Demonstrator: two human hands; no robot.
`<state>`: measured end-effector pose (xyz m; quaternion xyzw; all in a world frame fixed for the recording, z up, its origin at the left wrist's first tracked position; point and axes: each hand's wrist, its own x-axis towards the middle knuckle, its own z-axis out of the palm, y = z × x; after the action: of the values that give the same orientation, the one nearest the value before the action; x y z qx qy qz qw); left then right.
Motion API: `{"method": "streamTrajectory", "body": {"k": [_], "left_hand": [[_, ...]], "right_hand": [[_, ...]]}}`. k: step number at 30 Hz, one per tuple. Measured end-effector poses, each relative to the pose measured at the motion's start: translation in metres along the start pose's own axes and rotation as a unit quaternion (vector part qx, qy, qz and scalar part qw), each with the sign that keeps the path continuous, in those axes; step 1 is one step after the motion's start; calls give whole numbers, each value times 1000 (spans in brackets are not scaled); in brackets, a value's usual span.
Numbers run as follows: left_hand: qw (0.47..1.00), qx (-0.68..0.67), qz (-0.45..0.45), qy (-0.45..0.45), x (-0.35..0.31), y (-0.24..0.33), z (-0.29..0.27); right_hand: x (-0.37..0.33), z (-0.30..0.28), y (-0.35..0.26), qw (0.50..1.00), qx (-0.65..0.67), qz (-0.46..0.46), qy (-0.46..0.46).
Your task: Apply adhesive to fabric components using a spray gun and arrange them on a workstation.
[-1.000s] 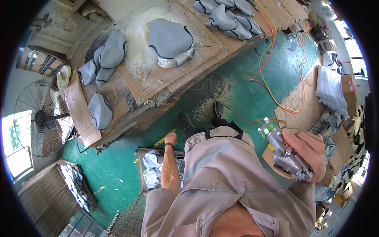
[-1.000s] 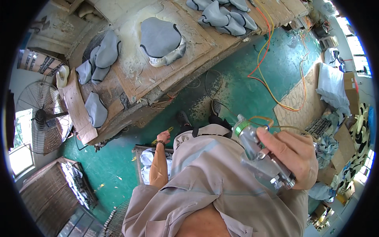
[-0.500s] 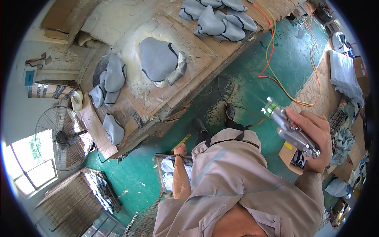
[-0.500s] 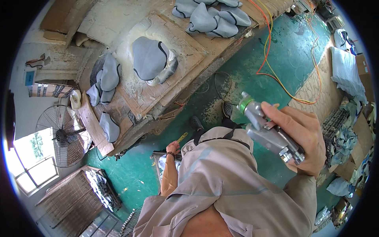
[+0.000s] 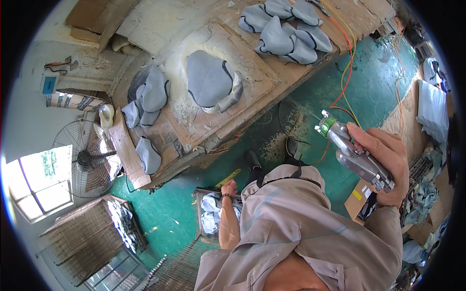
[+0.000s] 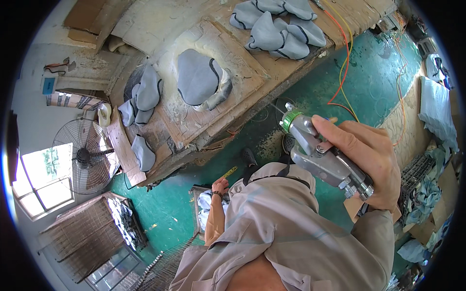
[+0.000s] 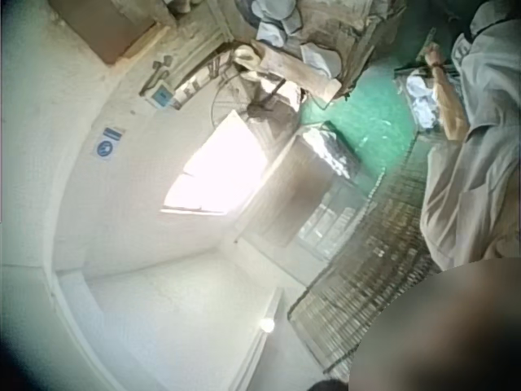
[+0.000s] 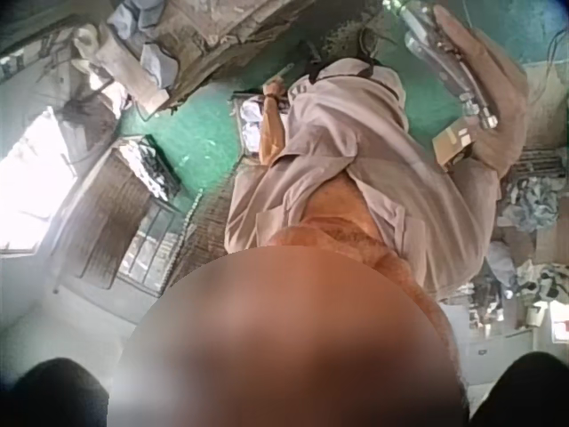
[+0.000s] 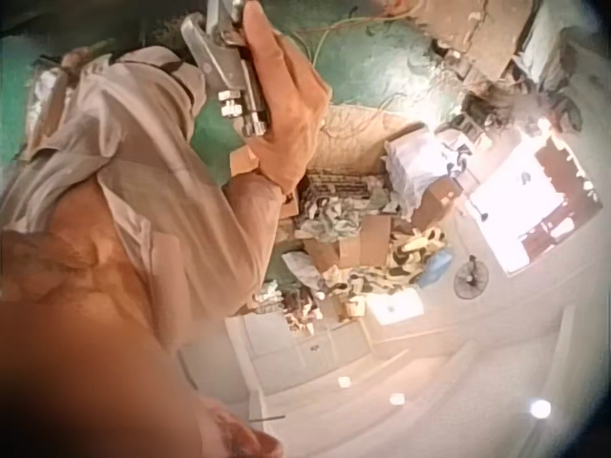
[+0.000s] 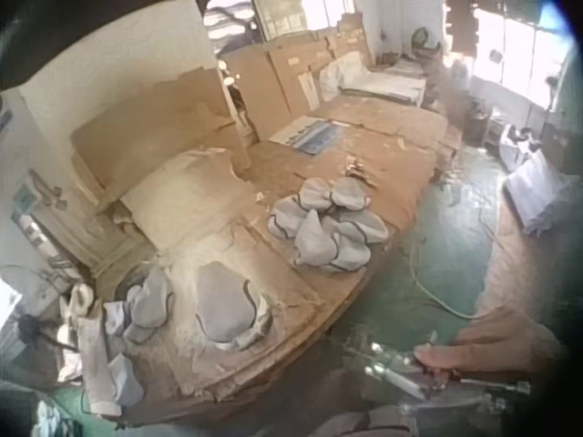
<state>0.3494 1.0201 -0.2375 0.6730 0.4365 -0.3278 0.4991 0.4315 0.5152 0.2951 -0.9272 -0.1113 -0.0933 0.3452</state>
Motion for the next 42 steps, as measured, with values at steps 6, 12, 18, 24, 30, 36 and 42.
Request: {"method": "streamTrajectory", "body": {"k": [6,12,18,24,30,36,42], "left_hand": [[1000,-16,-8,-6,4,-5,2],[1000,2,29,-9,14,10,2],[995,2,104,-11,18,43,7],[987,7,161,-11,16,70,10],[954,-13,298,41,5,125,17],[866,-91,465,161,-11,202,21],[771,54,587,241,-62,324,37]], "right_hand": [[16,6,-16,1000,3,-19,1],[13,14,-33,1000,-14,-19,6],[9,14,-48,999,-27,-16,13],[-3,6,-53,995,-19,-48,-84],[1,18,-57,995,-44,-87,-1],[-11,16,-61,996,10,-80,-45],[-29,4,-48,997,-12,-41,-64]]}}
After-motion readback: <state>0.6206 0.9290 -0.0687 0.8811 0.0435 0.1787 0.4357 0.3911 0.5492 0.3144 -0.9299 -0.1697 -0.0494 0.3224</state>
